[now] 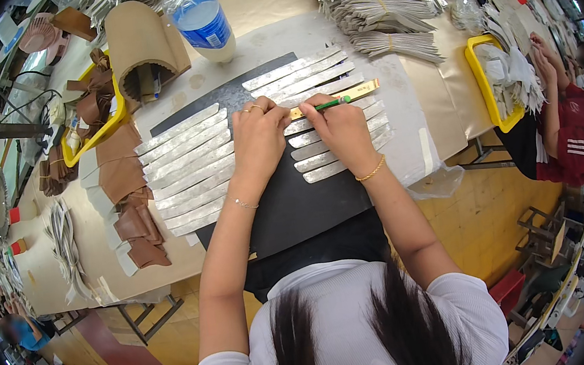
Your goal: The person arranges white fabric strips on a black cutting mat, then uses a ruler and pencil to measure and mark the strips. They gather the marked strips and place them into a yellow bin. The workspace includes sewing machines and other fabric materials.
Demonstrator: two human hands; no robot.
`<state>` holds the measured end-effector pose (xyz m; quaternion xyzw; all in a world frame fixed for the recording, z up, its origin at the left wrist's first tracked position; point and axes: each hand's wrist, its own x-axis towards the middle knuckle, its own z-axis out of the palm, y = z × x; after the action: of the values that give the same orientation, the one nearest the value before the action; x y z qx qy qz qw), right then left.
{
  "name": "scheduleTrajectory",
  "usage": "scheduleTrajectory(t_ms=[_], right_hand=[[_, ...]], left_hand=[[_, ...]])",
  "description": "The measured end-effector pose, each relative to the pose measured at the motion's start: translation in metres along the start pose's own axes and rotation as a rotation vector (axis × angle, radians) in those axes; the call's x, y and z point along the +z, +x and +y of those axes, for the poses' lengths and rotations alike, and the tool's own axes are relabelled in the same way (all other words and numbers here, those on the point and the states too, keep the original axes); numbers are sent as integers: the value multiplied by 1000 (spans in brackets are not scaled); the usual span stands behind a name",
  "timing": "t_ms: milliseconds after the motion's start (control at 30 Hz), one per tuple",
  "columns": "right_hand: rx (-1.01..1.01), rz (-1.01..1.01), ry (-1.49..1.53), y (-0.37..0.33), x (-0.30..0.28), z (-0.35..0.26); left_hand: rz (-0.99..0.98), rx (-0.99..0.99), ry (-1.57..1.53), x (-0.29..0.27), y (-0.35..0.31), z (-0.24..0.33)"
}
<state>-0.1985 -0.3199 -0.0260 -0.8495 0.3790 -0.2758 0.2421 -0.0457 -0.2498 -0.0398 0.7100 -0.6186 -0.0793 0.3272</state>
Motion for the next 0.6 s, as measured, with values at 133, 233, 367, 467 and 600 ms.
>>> scheduleTrajectory(t_ms=[133,233,367,467,600], right_hand=[[-13,34,28,1,0,0],[9,5,23,5,0,3],[111,-18,164,5,-5,5],[206,67,329,9,-14,3],[254,120,398,8,-26,1]], left_hand=[[-3,3,-20,1,1,-1],[10,14,-20,2,0,-3],[-29,7,-26,0,1,-2],[-6,20,-37,-2,5,-5],[-1,-16,-12,-5,13,-6]])
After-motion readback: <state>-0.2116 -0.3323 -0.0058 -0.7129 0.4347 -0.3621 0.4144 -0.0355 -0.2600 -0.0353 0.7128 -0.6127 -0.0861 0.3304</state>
